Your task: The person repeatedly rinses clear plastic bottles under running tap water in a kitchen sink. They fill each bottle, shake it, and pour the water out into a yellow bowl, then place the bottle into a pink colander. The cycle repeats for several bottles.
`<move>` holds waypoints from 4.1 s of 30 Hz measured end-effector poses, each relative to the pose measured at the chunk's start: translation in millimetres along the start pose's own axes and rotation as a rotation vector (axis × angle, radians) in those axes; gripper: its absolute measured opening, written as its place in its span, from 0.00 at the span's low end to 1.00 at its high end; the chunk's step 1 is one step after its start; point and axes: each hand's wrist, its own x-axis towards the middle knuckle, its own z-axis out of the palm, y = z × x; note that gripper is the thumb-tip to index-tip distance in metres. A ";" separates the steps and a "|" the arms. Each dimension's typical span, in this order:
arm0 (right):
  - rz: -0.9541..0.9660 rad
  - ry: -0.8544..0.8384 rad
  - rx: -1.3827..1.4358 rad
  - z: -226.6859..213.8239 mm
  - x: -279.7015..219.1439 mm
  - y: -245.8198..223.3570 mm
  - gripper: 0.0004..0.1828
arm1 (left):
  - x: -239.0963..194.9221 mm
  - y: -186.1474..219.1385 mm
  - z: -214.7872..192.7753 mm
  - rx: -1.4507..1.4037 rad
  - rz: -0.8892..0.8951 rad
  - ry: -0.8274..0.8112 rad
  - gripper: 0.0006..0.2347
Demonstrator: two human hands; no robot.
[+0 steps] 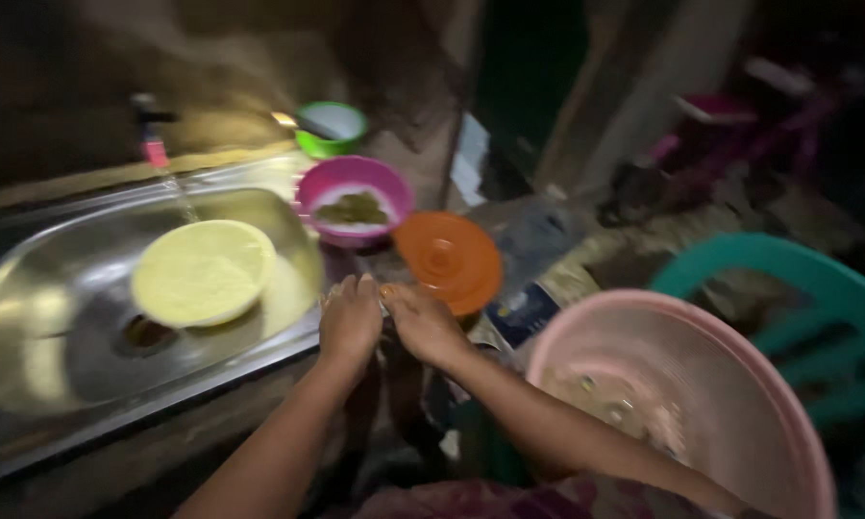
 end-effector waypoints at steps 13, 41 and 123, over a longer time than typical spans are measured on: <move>0.021 -0.346 -0.037 192.9 146.6 -157.7 0.25 | 89.0 -159.0 -201.4 -0.039 -0.225 0.296 0.27; -0.299 -0.889 -0.063 399.6 270.6 -333.4 0.25 | 88.0 -280.1 -480.0 0.262 -0.934 0.034 0.29; 0.490 -0.141 0.383 282.8 372.0 -77.3 0.46 | 401.6 -324.6 -164.7 -1.643 -0.790 -0.125 0.29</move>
